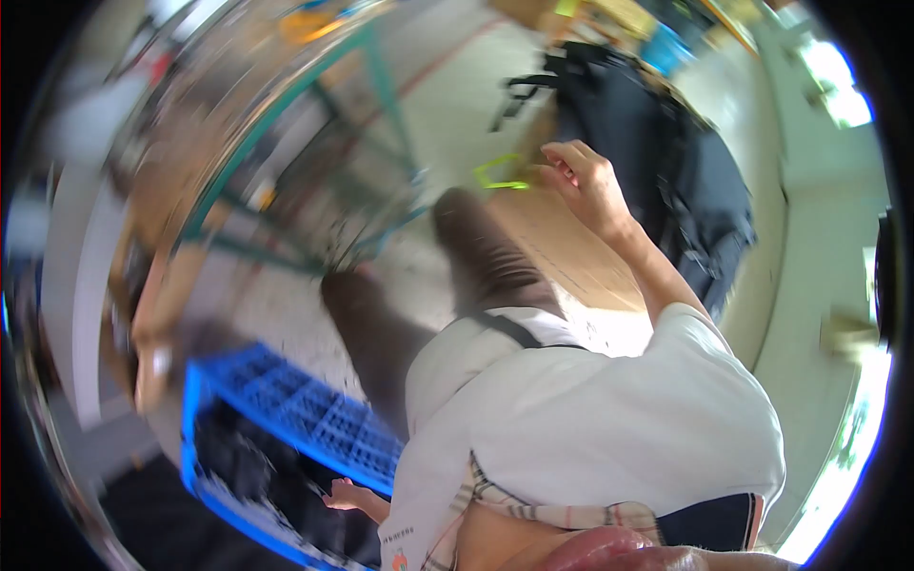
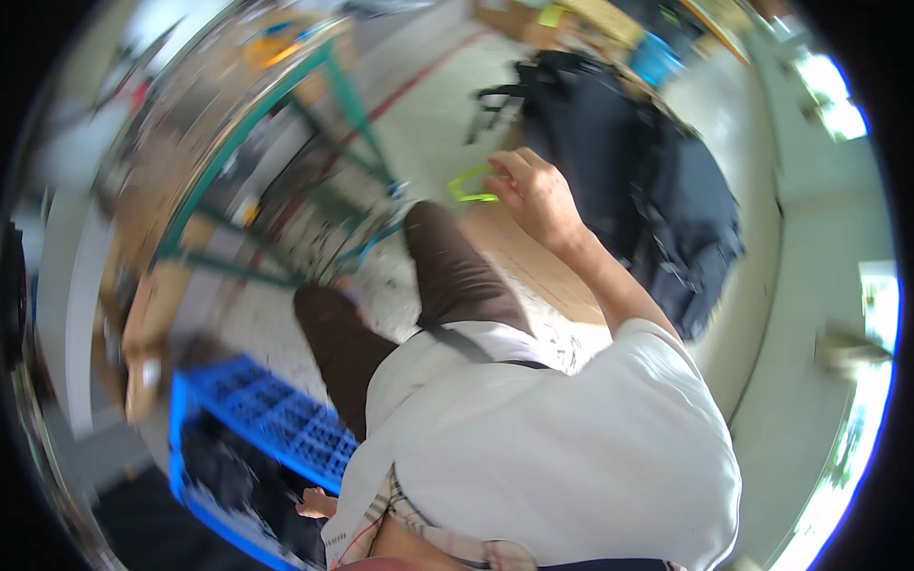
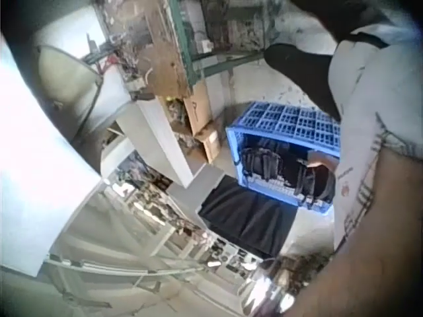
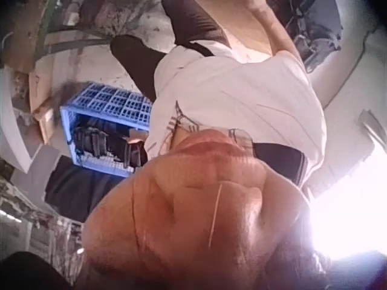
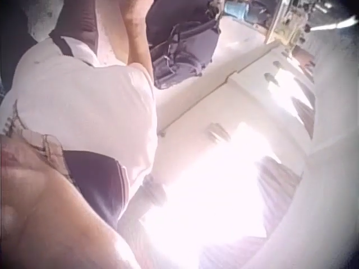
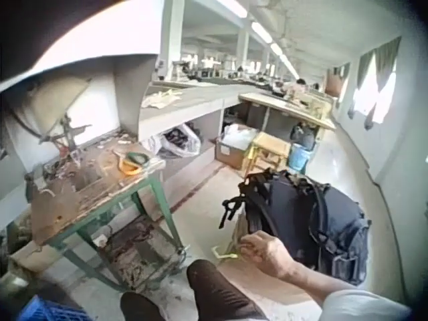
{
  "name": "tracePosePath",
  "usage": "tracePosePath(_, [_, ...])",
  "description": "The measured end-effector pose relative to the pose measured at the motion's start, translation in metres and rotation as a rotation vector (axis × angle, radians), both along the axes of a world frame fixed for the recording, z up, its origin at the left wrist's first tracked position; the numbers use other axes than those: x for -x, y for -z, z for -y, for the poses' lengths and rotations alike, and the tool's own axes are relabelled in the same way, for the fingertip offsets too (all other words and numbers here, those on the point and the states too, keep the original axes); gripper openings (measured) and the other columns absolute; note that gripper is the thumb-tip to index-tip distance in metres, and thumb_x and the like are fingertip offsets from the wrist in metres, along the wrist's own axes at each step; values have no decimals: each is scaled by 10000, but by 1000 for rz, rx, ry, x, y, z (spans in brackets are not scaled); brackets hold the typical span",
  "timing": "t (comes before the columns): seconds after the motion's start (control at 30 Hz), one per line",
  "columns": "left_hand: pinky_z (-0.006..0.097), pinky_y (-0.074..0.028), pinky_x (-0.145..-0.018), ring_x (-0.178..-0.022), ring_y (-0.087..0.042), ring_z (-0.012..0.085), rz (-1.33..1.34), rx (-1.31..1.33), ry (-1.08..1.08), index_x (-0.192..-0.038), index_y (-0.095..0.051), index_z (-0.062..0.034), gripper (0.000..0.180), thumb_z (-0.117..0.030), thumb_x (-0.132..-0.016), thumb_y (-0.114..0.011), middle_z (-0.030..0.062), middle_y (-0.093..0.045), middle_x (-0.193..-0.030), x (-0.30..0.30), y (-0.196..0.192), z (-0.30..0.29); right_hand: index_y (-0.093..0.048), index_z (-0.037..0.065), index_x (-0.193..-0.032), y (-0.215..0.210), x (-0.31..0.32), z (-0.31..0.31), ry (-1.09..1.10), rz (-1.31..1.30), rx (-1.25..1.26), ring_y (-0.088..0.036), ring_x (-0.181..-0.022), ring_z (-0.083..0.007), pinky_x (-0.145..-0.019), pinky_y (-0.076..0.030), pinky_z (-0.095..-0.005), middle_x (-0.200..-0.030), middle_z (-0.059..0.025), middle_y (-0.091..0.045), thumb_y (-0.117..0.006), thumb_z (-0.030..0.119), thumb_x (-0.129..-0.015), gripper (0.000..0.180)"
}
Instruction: Inspecting and checking backpacks for quality control in a factory setting.
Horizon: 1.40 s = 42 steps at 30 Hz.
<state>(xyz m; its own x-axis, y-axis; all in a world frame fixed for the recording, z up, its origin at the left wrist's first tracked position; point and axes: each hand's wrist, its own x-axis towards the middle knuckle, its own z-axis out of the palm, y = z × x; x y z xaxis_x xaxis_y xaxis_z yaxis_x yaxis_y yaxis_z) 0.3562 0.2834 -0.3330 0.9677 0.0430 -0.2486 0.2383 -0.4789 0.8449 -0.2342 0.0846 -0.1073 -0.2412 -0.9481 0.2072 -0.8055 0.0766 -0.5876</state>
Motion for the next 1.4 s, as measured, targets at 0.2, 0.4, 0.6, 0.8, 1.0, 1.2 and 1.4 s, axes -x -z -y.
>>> tracePosePath(0.2, [334, -489, -670, -807, -522, 219, -268, 63, 1148, -1140, -405, 23, 475, -23, -695, -564, 133, -471, -1026, 141, -65, 195, -574, 74, -898, -16, 140, -145, 939, -734, -17, -552, -837, -284, -713, -460, -367, -862, -119, -573, -583, 166, -721, 200])
tracePosePath(0.4, [264, -481, -682, -816, -557, 182, -343, -55, 1735, -1132, -435, 1, 389, -71, -768, -551, 134, -467, -1048, 234, -101, 251, -570, -5, -972, 17, 248, -269, 1499, -225, -559, -523, -970, -339, -783, -429, -403, -992, -214, -561, -520, 534, -718, 598])
tracePosePath(0.6, [251, -486, -647, -796, -554, 156, -312, -168, 1952, -1123, -443, 4, 378, -56, -767, -552, 115, -469, -1042, 274, -102, 258, -536, -92, -953, 63, 265, -237, 1681, -115, -392, -536, -960, -329, -832, -412, -362, -979, -240, -559, -703, 485, -558, 719])
tracePosePath(0.8, [229, -459, -650, -743, -523, 122, -139, -77, 2011, -1086, -459, 45, 356, -46, -756, -560, 125, -498, -1019, 297, -141, 259, -572, -56, -725, 0, 249, -221, 1221, 366, 558, -545, -548, -155, -528, -444, -249, -666, -61, -579, -698, 97, -554, 262])
tracePosePath(1.0, [289, -407, -811, -927, -521, 198, -236, 535, 2251, -1155, -400, 36, 459, -119, -765, -587, 135, -474, -1090, 385, -229, 289, -577, -72, -793, -143, 96, -180, 603, 433, 148, -553, -572, -132, -564, -455, -241, -681, -61, -596, -632, 21, -538, 277])
tracePosePath(1.2, [440, -261, -958, -1164, -351, 312, 566, 1276, 2201, -1226, -327, 27, 885, -447, -588, -717, 183, -327, -1279, 400, -302, 299, -557, -72, -772, -142, 33, -105, -637, 351, -255, -540, -549, -256, -503, -430, -342, -586, -180, -533, -574, 52, -538, 265])
tracePosePath(1.4, [322, -361, -842, -913, -509, 281, 924, 330, 2672, -923, -573, -33, 398, -144, -548, -648, 94, -577, -873, 312, -322, 280, -463, -111, -688, -135, -57, -15, -1367, 205, -480, -508, -607, -379, -544, -395, -433, -595, -251, -497, -516, 75, -540, 243])
